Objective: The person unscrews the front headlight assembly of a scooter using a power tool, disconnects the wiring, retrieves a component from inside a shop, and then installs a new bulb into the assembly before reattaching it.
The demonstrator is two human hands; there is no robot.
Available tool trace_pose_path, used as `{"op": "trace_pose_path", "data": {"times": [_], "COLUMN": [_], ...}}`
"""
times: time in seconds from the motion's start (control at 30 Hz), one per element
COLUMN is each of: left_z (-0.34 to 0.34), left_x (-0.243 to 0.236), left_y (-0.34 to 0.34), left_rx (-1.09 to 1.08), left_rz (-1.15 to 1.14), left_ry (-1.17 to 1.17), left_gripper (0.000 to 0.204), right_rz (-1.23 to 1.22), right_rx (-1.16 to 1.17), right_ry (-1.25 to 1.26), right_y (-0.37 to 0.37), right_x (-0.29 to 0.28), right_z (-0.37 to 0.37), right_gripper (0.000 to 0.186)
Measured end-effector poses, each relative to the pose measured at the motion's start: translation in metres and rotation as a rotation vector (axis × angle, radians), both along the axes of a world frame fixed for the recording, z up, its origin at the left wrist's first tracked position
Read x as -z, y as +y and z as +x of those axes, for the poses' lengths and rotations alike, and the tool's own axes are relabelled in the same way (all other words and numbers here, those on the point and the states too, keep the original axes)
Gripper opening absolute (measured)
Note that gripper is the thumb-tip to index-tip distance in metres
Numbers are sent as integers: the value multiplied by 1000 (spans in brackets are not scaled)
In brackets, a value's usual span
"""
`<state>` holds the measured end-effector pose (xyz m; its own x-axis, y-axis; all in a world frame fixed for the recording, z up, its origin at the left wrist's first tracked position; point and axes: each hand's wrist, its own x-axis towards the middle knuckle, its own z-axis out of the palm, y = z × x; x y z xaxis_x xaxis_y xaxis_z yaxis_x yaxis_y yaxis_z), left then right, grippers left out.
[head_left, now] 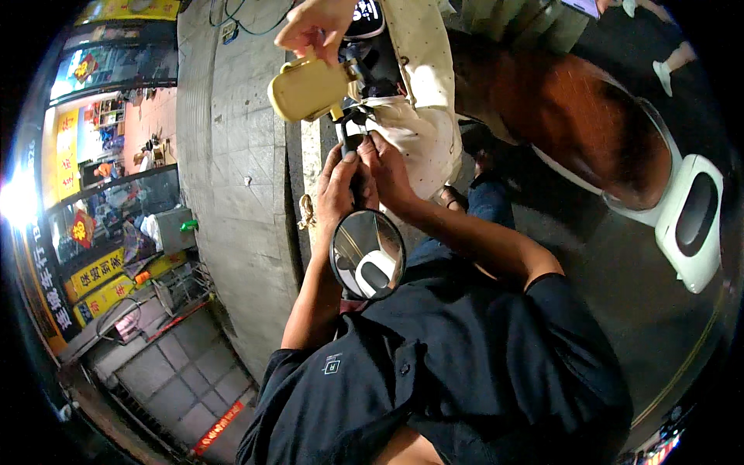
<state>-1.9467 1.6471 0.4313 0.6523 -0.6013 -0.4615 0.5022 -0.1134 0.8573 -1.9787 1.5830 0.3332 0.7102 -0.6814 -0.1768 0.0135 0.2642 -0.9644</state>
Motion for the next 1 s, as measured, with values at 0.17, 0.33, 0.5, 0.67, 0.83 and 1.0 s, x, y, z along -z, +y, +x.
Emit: {"op": "trace_pose_path", "data": {"times": [0.17,0.33,0.5,0.67,0.83,1.0], "left_z": [2,-1,7,14,0,-5], "left_x": [-6,-12,0,9,-17,-22], "left_y": [2,0,10,24,0,-2], "left_rx": [44,-20,31,237,9,-71], "left_rz": [26,71,115,440,98,133], "left_ry": [0,56,-12,-497,73,55], "left_gripper": [14,25,23,26,37,36], "right_rz": [-27,-263,-676,-939,-852,-252], "right_rx": [-117,-446,-504,-660,-662,-483], "right_ry": [56,234,-69,129,56,-38], "right_y": [-5,-54,-120,-131,-132,-90], "right_x": [-7,-19,-30,-33,-32,-14], "right_z": [-9,-57,-28,-9,-12,-21], "right_gripper": [34,35,31,27,28,27]}}
